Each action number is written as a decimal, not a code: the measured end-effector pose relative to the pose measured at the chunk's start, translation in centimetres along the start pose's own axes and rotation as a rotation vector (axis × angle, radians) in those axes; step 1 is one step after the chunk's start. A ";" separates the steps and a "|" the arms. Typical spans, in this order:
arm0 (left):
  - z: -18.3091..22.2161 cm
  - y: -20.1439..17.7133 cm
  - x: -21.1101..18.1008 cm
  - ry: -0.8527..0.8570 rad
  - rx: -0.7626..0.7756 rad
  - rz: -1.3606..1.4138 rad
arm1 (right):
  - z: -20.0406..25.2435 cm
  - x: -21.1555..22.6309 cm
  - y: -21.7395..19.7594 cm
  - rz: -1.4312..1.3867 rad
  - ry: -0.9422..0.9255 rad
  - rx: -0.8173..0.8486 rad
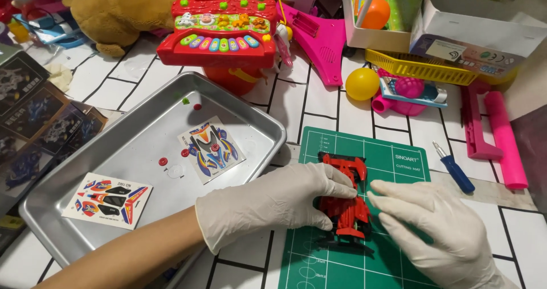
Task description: Assembling a red miniature toy car by inserting AA batteries into the chassis and then snapping the plastic body shell into place.
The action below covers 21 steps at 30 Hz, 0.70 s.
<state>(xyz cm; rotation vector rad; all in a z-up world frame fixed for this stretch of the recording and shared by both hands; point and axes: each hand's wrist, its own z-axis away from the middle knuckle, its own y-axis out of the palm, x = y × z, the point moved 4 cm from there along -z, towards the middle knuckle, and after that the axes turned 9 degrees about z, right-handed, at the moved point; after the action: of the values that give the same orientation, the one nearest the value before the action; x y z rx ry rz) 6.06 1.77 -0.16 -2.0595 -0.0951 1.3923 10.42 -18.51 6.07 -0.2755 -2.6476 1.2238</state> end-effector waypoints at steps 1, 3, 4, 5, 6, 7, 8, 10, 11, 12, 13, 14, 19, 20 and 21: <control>-0.1 -0.5 -0.9 0.000 0.006 0.000 | 0.1 -0.2 -0.1 0.001 0.006 -0.002; -0.2 -1.4 -2.4 -0.055 0.022 0.010 | 0.3 -0.8 -0.1 0.066 0.059 0.025; -0.2 -1.7 -3.1 -0.056 0.027 0.009 | 0.5 -0.9 0.0 0.065 0.064 0.022; -0.1 -2.2 -3.6 -0.108 -0.015 -0.021 | 0.6 -0.9 0.1 0.079 0.033 0.041; 0.1 -2.8 -4.1 -0.159 -0.058 -0.052 | 0.7 -0.9 0.3 0.094 0.003 0.061; 0.1 -3.3 -4.5 -0.164 -0.059 -0.058 | 1.0 -1.2 0.3 0.089 0.000 0.055; 0.2 -4.0 -5.1 -0.155 -0.096 -0.060 | 1.3 -1.2 0.4 0.115 -0.033 0.058; 0.7 -5.6 -5.7 -0.163 -0.146 -0.076 | 2.1 -1.5 0.6 0.122 -0.081 0.051; 1.0 -6.6 -6.1 -0.130 -0.184 -0.140 | 2.7 -2.1 0.9 0.143 -0.025 0.061; 1.4 -7.6 -6.4 -0.098 -0.220 -0.206 | 3.2 -2.6 1.2 0.163 0.031 0.072; 2.0 -8.7 -7.4 -0.112 -0.227 -0.220 | 4.9 -4.6 2.1 0.146 0.020 0.063; 2.7 -9.9 -8.1 -0.205 -0.250 -0.245 | 6.7 -6.6 4.0 0.076 -0.006 0.282; 6.7 -13.0 -10.4 -0.046 -0.272 -0.417 | 4.3 -3.1 1.9 0.246 -0.011 0.126; 7.9 -13.6 -9.3 -0.275 -0.287 -0.506 | 3.7 -2.4 1.5 0.239 -0.006 0.101; 9.3 -14.2 -8.2 -0.504 -0.299 -0.591 | 3.1 -1.7 1.0 0.235 -0.003 0.078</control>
<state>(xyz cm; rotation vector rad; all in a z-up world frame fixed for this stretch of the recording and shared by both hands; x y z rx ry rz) -1.48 14.09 12.03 -1.6367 -1.0863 1.5197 11.33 -20.55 3.15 -0.5862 -2.6205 1.3926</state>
